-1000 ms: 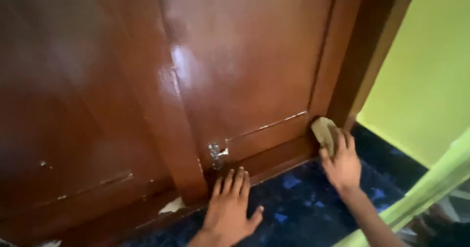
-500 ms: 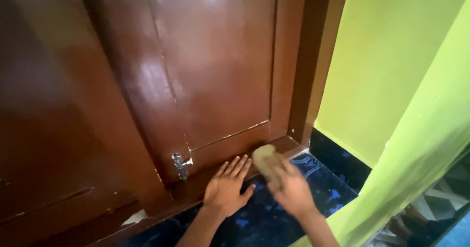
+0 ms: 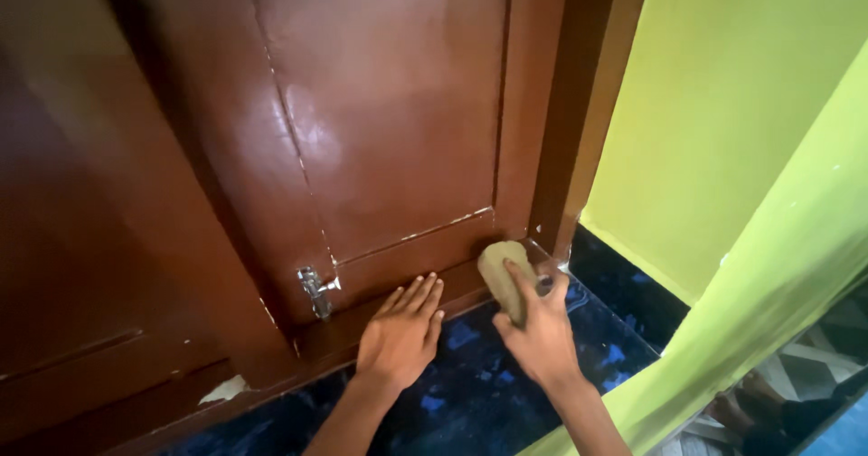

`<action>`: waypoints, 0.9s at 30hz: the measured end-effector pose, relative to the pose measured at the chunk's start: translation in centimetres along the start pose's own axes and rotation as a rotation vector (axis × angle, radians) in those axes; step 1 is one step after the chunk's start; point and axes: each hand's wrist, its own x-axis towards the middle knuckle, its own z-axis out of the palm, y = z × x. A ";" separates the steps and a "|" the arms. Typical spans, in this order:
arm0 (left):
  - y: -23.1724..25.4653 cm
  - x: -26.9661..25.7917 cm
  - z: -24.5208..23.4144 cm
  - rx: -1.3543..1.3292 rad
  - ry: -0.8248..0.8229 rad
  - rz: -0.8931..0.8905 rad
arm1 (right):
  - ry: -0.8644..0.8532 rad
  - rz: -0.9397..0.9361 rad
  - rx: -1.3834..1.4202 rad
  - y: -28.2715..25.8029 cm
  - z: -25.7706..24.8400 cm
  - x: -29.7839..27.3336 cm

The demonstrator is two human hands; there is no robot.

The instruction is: The person cleans a wooden door by rubbing and wiping its panels and frame with a sponge.

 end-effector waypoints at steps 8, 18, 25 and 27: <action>-0.3 -0.1 0.2 -0.035 0.082 0.045 | 0.018 -0.107 0.143 0.3 0.8 -0.6; 0.2 0.1 -0.2 -0.055 0.086 0.018 | 0.036 -0.154 0.130 0.3 0.2 -1.0; 0.2 0.1 -0.3 0.048 0.075 0.112 | 0.022 -0.041 0.208 1.2 0.1 -0.5; 0.3 0.3 -0.3 0.071 0.051 0.124 | 0.034 -0.076 0.193 1.3 0.3 -0.6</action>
